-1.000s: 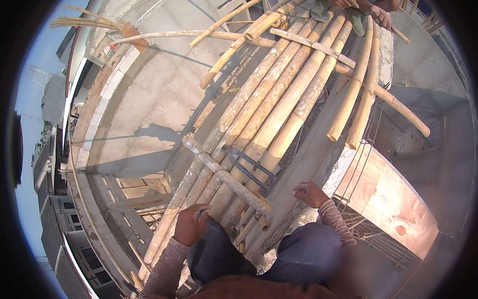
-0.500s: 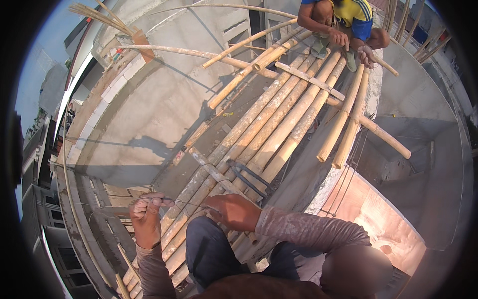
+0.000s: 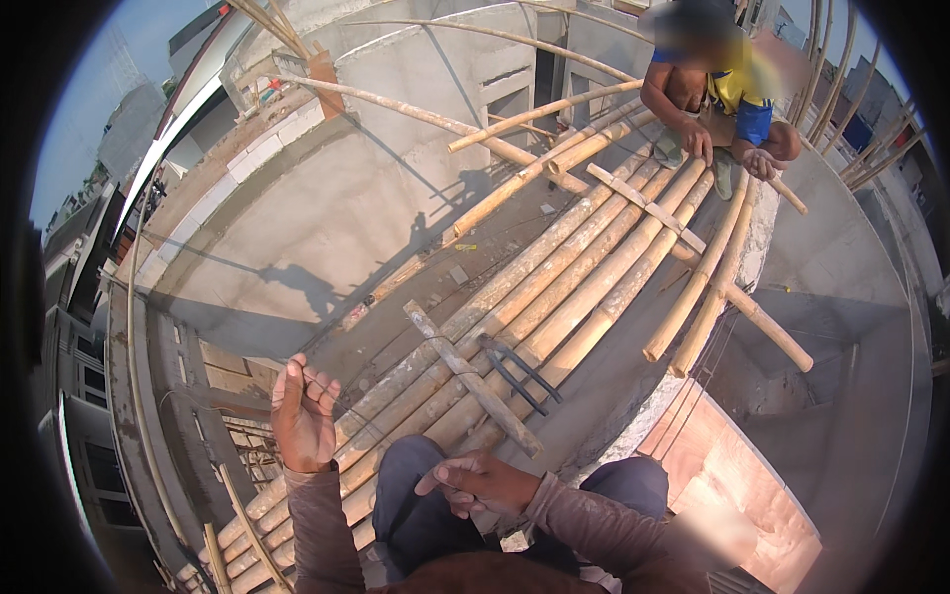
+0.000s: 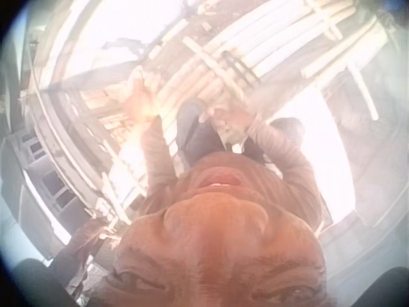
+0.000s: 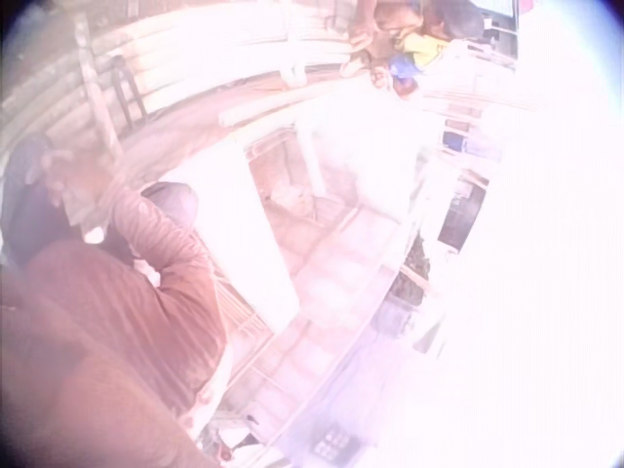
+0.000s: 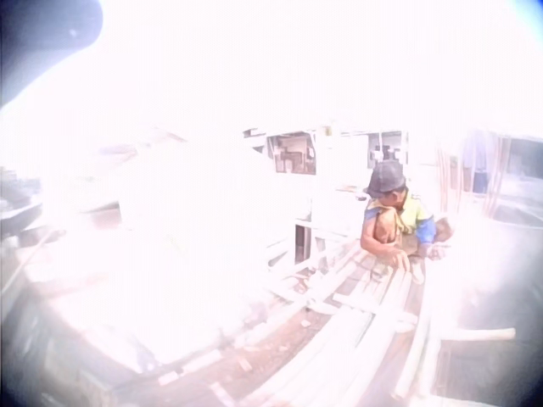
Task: The person secures bamboo poles to a concrete structure using wire and pliers, and then positions additional bamboo poles for the scaffolding.
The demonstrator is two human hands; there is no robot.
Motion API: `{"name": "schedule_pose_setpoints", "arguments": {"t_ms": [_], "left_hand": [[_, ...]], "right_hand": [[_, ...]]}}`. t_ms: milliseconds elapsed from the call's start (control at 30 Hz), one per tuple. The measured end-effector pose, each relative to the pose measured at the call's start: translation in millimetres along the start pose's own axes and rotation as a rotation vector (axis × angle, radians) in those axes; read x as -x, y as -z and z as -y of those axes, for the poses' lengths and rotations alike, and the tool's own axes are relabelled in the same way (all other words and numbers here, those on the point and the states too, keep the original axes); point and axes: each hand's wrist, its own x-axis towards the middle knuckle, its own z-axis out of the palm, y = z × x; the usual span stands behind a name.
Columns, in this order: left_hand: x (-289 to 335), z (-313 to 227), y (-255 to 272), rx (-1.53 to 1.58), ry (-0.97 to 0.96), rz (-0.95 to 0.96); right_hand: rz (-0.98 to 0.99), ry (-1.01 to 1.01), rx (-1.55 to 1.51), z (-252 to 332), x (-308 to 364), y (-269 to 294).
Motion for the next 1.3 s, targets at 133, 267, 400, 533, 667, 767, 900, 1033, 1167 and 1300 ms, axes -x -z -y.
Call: {"name": "schedule_pose_setpoints", "arguments": {"t_ms": [133,267,400,533,667,767,900,1033,1167,1300], "left_hand": [[1.1,23.9,8.0,0.093,0.136,-0.025],[14.1,56.1,-24.7,-0.018,0.159,0.026],[23.2,56.7,-28.5,0.03,0.202,0.098],[9.8,51.2,-2.6,0.158,0.211,0.003],[-2.4,44.6,20.4,0.129,0.17,-0.003],[-12.4,39.8,33.6,-0.135,0.051,-0.041],[3.4,39.2,38.1,-0.589,0.037,0.073],[43.5,36.7,36.2,-0.901,-0.176,0.444],[77.9,31.6,24.1,-1.126,-0.2,0.686],[98.3,21.2,29.3,-1.206,-0.14,0.752]], "right_hand": [[-0.015,0.061,0.418,-22.9,-23.0,19.0],[-0.294,0.429,0.875,-29.8,-34.0,24.3],[-0.139,-0.076,-0.001,-18.7,-32.9,13.2],[-0.195,0.144,-0.415,-7.4,-17.9,19.1],[-0.48,0.269,0.526,-31.9,-30.3,29.0],[-0.585,0.41,1.081,-35.5,-34.3,27.3],[-0.668,0.384,1.423,-71.2,-53.2,65.3],[-0.784,0.289,1.679,-90.7,-87.1,71.5],[-0.854,0.183,1.407,-127.2,-102.1,94.1],[-0.888,0.177,1.375,-146.7,-102.0,95.7]]}}
